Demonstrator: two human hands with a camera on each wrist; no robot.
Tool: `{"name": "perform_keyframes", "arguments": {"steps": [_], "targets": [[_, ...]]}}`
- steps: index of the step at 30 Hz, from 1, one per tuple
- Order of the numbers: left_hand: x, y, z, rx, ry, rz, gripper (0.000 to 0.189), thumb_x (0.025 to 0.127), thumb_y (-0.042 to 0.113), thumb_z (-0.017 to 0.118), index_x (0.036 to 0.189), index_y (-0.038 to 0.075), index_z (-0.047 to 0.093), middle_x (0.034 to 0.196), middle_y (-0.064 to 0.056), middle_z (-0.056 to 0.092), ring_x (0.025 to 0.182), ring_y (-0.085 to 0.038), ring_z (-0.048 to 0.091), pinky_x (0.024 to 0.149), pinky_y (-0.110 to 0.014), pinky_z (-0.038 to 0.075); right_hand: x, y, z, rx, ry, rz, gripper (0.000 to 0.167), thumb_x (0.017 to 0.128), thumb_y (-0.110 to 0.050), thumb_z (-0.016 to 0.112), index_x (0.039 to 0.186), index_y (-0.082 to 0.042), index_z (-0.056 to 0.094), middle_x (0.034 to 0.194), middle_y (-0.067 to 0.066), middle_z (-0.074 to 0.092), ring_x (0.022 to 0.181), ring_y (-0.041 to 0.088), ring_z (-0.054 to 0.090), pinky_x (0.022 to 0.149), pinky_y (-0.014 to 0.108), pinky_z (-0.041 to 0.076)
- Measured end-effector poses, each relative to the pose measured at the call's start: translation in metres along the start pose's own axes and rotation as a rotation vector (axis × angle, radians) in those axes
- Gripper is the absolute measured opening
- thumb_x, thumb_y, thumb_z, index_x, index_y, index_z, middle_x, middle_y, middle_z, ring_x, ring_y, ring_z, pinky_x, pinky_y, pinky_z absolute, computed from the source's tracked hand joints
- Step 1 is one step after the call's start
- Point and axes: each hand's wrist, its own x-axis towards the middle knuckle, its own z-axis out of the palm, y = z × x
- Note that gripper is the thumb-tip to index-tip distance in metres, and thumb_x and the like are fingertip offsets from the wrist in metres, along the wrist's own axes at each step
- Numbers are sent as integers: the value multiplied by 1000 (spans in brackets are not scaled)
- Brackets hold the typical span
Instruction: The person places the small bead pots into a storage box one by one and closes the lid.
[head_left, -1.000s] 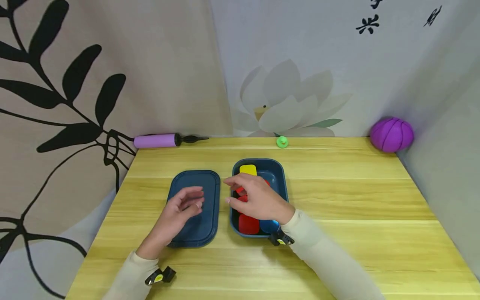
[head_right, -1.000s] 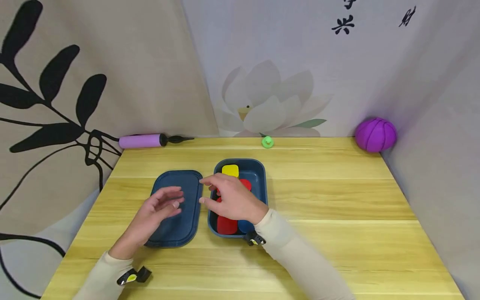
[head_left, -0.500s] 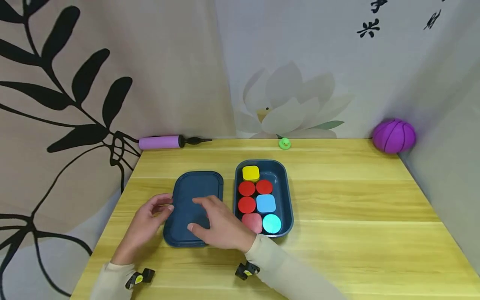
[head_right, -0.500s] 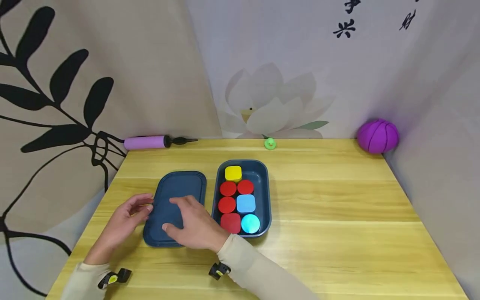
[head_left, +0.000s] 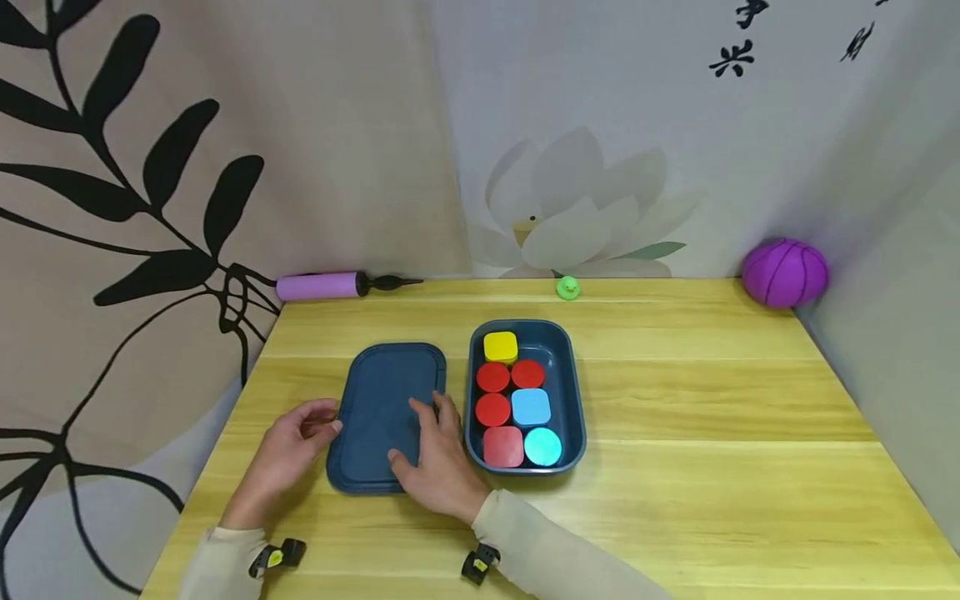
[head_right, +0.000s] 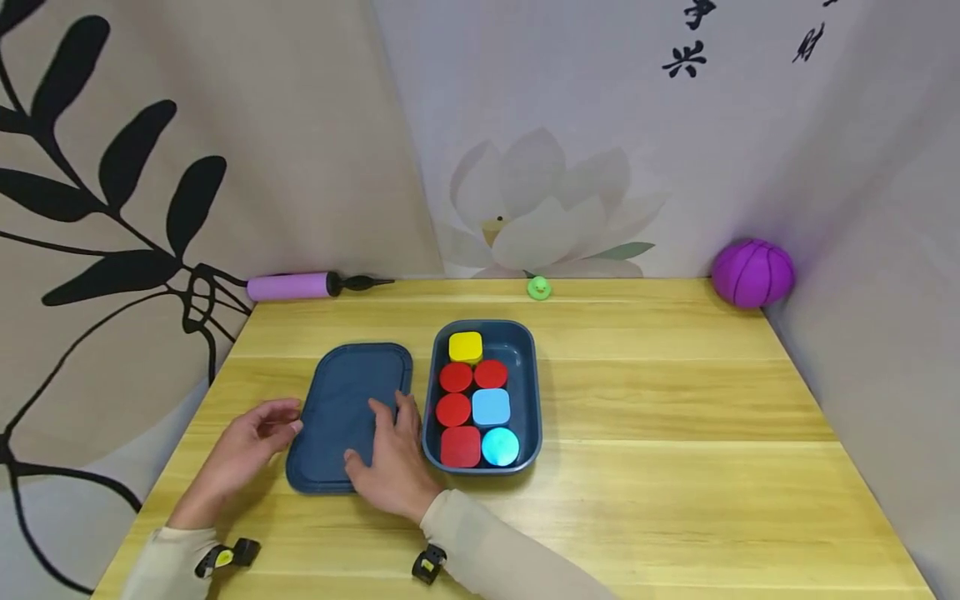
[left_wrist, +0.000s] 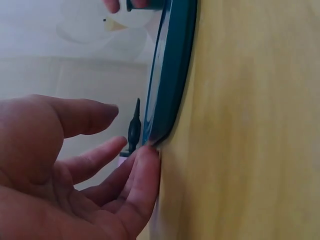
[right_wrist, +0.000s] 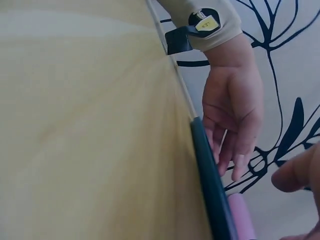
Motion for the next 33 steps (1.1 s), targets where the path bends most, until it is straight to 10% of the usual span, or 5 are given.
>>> {"name": "perform_keyframes", "arguments": {"steps": [17,22,33], "targets": [[-1,-7,-11,-195,-116,-86,65,103,12,68,158,-8,39,144,-28,55,118,-14,63,85,-19,58,4,0,1,131,20,43,78,103,-26,65,168,-10,24,177,14,9,159,35,29,124,61,37],[-6,-14,-20,-372,-179,-48,70,101,6,69,160,-10,34,137,-15,55,110,2,62,88,-20,59,2,-6,-4,159,36,12,76,104,-23,63,168,-11,23,177,11,12,159,31,30,124,59,37],[-12,-4,-35,-890,-398,226,73,106,-12,46,170,10,18,135,-2,63,115,-12,71,95,-27,61,0,-25,-46,256,85,-86,82,99,-16,71,167,-8,27,172,13,25,154,29,37,126,49,38]]}}
